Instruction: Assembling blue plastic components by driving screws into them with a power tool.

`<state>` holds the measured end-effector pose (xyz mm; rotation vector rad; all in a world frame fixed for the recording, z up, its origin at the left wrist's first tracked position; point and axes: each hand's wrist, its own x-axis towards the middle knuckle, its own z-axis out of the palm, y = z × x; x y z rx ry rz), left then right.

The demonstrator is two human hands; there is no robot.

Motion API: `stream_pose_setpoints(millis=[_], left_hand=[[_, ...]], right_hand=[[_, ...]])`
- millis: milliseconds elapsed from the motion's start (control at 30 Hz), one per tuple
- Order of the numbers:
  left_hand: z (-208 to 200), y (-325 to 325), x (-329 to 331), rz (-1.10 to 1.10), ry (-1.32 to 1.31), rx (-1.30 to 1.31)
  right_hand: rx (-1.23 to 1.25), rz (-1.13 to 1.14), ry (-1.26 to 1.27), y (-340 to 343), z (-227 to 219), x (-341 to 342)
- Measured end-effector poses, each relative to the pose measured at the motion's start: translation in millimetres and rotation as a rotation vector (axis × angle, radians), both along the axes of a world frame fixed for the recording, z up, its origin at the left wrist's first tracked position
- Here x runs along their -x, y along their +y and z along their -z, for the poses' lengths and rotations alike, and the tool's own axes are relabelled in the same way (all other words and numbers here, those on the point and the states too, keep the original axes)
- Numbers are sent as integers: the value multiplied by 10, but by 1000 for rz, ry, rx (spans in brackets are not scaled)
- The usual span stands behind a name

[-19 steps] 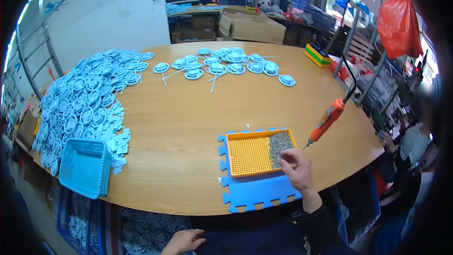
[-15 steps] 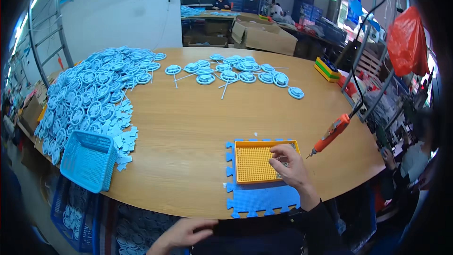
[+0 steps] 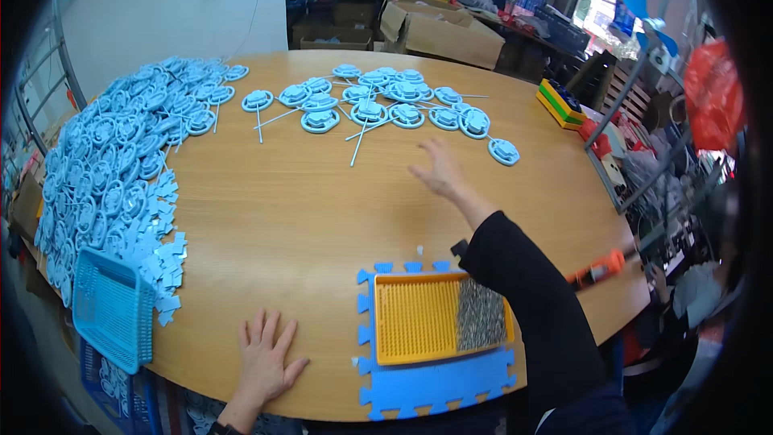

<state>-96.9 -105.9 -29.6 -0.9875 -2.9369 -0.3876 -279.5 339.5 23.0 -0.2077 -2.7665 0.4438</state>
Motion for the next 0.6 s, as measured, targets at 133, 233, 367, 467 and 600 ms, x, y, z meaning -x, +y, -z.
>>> stream_pose_setpoints(millis=[133, 233, 367, 467, 600], left_hand=[[-136, -4, 84, -11, -63, 48], [-218, -1, 326, -30, -162, -10], [-321, 292, 1367, 17, -231, -149], [-541, 925, 2840, 204, 108, 10], [-531, 1626, 4613, 113, 202, -13]], right_hand=[[-52, 179, -28, 917, -25, 603], [-6, 267, -40, 1449, -80, 1015], [-18, 246, -18, 2009, -173, 1493], [-42, 237, -85, 2060, -240, 1852], [-9, 139, -62, 2115, -35, 2550]])
